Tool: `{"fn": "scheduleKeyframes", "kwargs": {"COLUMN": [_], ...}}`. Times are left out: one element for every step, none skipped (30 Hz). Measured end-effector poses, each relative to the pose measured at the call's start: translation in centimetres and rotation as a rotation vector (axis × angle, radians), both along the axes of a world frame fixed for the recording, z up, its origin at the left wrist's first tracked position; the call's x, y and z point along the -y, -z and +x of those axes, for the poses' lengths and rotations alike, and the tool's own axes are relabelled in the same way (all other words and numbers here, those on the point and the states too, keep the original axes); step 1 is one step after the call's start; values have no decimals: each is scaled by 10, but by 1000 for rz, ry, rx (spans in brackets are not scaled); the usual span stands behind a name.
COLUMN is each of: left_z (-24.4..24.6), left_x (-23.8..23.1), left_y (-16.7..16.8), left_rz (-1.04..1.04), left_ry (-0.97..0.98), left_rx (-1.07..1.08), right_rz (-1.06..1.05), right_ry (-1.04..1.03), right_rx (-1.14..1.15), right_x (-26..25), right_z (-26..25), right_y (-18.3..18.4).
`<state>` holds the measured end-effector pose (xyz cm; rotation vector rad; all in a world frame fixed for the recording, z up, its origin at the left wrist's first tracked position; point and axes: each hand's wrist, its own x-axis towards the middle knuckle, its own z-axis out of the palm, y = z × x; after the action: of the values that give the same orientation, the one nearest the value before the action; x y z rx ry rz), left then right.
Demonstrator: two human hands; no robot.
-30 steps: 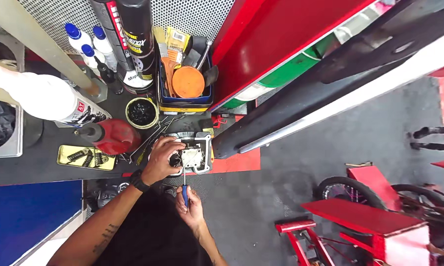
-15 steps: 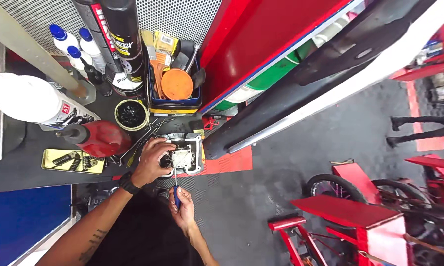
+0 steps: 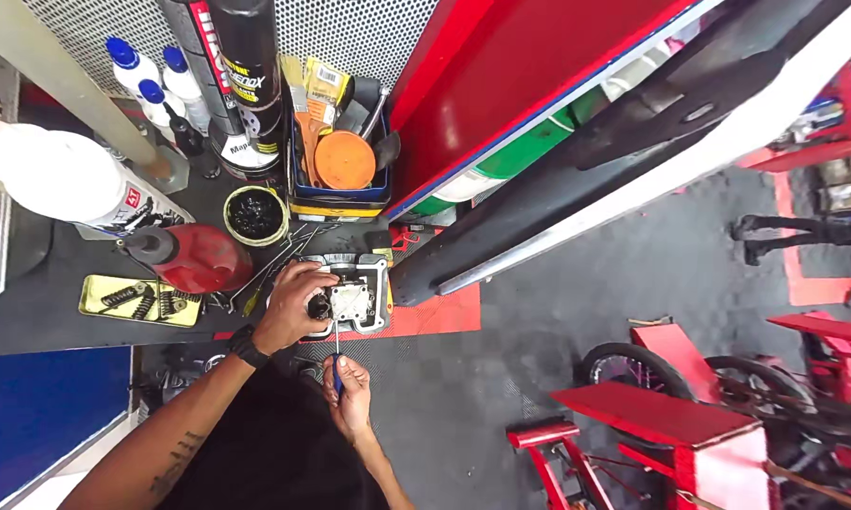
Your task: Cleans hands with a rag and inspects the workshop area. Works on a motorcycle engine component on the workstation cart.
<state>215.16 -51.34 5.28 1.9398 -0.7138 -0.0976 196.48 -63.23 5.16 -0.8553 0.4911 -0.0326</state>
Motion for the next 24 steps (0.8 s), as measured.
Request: {"fn": "scheduleKeyframes", "kwargs": {"left_z": [0,0,0,0,0,0,0,0,-1,0,0,-1,-1,-1,-1,0,0,0,0,0,0,-1,-1,0], "left_x": [0,0,0,0,0,0,0,0,-1,-1,-1,-1,-1,0,0,0,-1,-1,-1,-1,-1,-1,-1,0], "left_y": [-1,-1,-1,-1,-1,0,1,1,2,2,3,3,3,3,3,2,1,1,0,0,0,0,0,0], "left_rz": [-3,-6,-11,-15,-18,-20,-22,-26,-30,-34,-37,-37,-36,-34,-31,-28,-26,-23,-22,-23,-26,-29,-31,-33], "left_ry": [0,-2,-5,-7,-8,-6,-4,-3,-3,-6,-11,-14,-15,-15,-13,-9,-4,-3,-5,-7,-8,-9,-8,-7], "left_rx": [0,-3,-5,-3,0,3,5,5,6,5,3,1,0,0,-1,-4,-9,-7,-7,-10,-14,-19,-21,-22], "right_rz": [-30,-55,-80,-97,-109,-115,-121,-132,-159,-205,-270,-353,-439,-512,-568,-610,-649,-690,-746,-817,-899,-962,-969,-907], "right_ry": [10,19,23,25,26,27,27,29,31,36,39,44,46,46,47,48,48,50,52,56,62,69,71,69], "right_rx": [-4,-8,-9,-10,-12,-13,-14,-15,-16,-17,-19,-24,-28,-34,-42,-49,-53,-55,-56,-57,-64,-70,-72,-71], "right_x": [-1,-2,-2,-2,-3,-3,-3,-3,-3,-4,-4,-5,-5,-6,-6,-6,-7,-8,-8,-9,-9,-10,-10,-10], "right_z": [0,0,0,1,1,1,1,1,1,1,1,1,1,1,1,1,2,2,2,2,1,1,1,2], "right_y": [0,0,0,0,0,-1,-2,-2,-2,-2,-3,-3,-3,-4,-5,-5,-6,-6,-5,-4,-2,-2,-2,-3]}}
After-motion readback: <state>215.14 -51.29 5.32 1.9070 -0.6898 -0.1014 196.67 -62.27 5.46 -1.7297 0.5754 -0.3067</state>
